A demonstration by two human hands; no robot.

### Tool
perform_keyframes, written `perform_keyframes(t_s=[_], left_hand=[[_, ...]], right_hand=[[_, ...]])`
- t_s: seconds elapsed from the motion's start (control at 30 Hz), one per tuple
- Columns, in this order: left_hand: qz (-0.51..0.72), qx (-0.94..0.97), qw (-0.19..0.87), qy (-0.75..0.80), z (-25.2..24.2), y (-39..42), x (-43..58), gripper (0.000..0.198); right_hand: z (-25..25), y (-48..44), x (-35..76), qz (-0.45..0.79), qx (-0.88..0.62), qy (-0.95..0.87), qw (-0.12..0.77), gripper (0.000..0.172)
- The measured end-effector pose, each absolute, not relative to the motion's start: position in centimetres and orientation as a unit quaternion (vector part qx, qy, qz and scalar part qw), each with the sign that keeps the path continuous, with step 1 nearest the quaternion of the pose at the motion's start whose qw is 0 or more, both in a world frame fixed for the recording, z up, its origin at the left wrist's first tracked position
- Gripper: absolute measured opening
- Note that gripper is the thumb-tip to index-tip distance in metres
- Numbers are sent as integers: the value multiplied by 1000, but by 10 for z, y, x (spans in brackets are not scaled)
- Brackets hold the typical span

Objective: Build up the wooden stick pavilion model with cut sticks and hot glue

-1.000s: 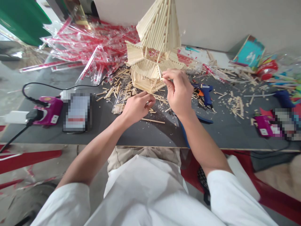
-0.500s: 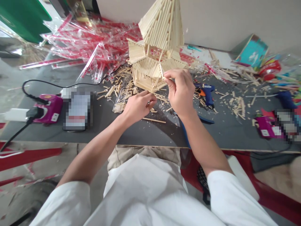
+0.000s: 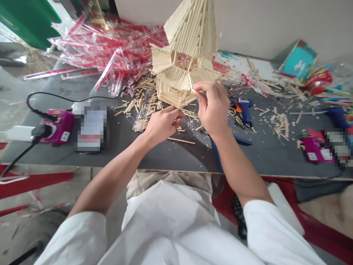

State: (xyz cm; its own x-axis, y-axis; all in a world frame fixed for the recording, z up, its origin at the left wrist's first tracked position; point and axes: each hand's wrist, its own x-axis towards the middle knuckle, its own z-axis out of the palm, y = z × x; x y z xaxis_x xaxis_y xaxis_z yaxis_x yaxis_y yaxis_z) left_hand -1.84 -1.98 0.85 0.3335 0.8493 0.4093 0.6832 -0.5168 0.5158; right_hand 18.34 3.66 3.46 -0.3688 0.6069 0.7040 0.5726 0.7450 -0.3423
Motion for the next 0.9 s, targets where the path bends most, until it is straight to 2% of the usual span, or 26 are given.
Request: perform_keyframes(t_s=[0.17, 0.43, 0.57, 0.77, 0.9], left_hand=[[331, 808, 124, 471, 8, -19, -20, 16], [367, 781, 147, 484, 18, -20, -21, 21], [405, 746, 192, 493, 23, -21, -20, 34], [399, 751, 233, 471, 24, -14, -13, 65], [364, 766, 242, 472, 25, -10, -7, 70]], right_hand=[[38, 34, 185, 18, -356, -832, 424, 30], [36, 33, 192, 39, -372, -827, 420, 36], [34, 33, 195, 37, -376, -824, 423, 32], [31, 34, 195, 42, -379, -815, 437, 31], [31, 32, 192, 40, -374, -809, 452, 27]])
